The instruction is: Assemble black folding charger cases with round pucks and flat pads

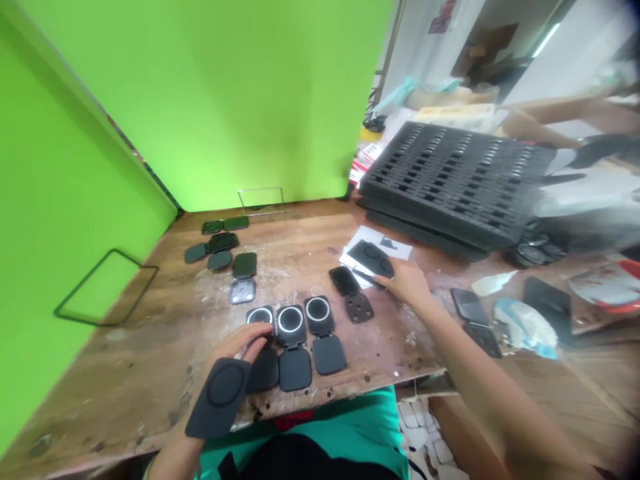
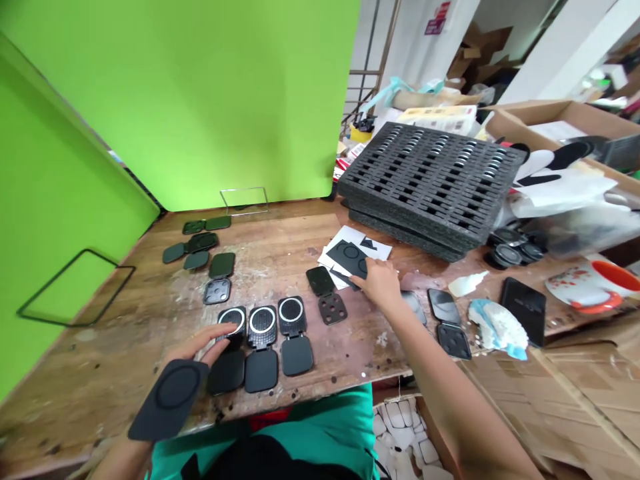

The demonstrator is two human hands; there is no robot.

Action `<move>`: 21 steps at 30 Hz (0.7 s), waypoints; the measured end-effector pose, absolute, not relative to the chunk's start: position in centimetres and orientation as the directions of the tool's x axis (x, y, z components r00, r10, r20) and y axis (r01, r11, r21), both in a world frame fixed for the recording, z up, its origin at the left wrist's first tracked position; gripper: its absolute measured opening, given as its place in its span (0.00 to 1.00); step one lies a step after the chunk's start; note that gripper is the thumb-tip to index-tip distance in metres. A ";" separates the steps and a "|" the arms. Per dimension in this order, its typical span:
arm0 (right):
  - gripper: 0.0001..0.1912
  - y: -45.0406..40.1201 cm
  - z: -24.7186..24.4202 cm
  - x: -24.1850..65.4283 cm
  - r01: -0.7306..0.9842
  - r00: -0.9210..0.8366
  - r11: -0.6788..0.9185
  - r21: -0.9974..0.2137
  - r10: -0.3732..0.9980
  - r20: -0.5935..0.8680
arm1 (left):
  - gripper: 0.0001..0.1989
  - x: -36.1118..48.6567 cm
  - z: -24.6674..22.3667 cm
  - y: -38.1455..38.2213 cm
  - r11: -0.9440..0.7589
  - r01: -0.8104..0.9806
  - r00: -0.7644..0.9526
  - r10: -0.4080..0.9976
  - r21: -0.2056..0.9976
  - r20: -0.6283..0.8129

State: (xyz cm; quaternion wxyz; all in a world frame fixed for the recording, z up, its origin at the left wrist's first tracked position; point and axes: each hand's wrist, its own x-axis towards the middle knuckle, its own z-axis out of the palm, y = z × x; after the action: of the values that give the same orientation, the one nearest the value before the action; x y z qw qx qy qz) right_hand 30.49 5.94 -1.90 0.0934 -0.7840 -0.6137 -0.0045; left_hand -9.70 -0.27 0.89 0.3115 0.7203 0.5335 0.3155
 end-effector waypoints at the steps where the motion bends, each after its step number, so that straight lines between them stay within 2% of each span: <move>1: 0.26 6.0 -2.0 30.6 0.963 0.246 -0.230 -0.140 0.962 0.114 | 0.13 -9.8 1.5 -0.5 -0.157 0.563 0.171 0.983 0.811 0.071; 3: 0.27 5.8 -2.2 31.0 0.961 0.251 -0.236 -0.145 0.963 0.100 | 0.13 -10.1 2.3 -0.9 -0.026 0.535 0.075 0.997 0.844 -0.016; 6: 0.29 5.5 -2.5 31.6 0.960 0.253 -0.236 -0.149 0.962 0.104 | 0.12 -10.4 2.2 -1.3 0.075 0.432 0.001 0.996 0.899 -0.084; 8: 0.26 5.3 -2.4 30.8 0.977 0.180 -0.141 -0.162 0.950 0.254 | 0.11 -10.2 1.7 -1.4 0.111 0.312 -0.015 0.994 0.944 -0.112; 10: 0.20 4.7 -1.5 28.5 0.966 0.078 0.043 -0.254 0.890 0.449 | 0.12 -9.8 1.2 -1.2 0.117 0.242 -0.011 0.993 0.963 -0.118; 12: 0.14 3.3 0.3 24.5 0.871 -0.051 0.291 -0.395 0.854 0.517 | 0.15 -9.2 0.9 -1.1 0.098 0.189 0.003 0.995 0.977 -0.100; 14: 0.09 1.2 2.3 19.6 0.708 -0.212 0.492 -0.508 0.833 0.511 | 0.19 -8.6 0.9 -1.2 0.072 0.144 0.021 0.997 0.987 -0.076; 16: 0.05 -0.7 4.0 15.0 0.534 -0.346 0.636 -0.557 0.765 0.543 | 0.23 -8.2 1.1 -1.5 0.055 0.124 0.033 0.998 0.991 -0.059; 18: 0.06 -2.0 4.9 11.4 0.415 -0.425 0.683 -0.601 0.730 0.536 | 0.25 -8.2 1.3 -1.9 0.047 0.126 0.042 0.998 0.991 -0.053; 21: 0.09 -2.7 4.9 8.2 0.327 -0.455 0.632 -0.703 0.757 0.469 | 0.26 -8.8 1.4 -2.6 0.018 0.129 0.072 0.997 0.991 -0.027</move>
State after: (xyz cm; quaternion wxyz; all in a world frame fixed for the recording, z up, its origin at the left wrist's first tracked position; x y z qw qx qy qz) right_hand 8.23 -2.71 4.94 0.4007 -0.3347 -0.8095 0.2685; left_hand -8.75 -2.57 1.39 0.4904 0.5434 0.5181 0.4425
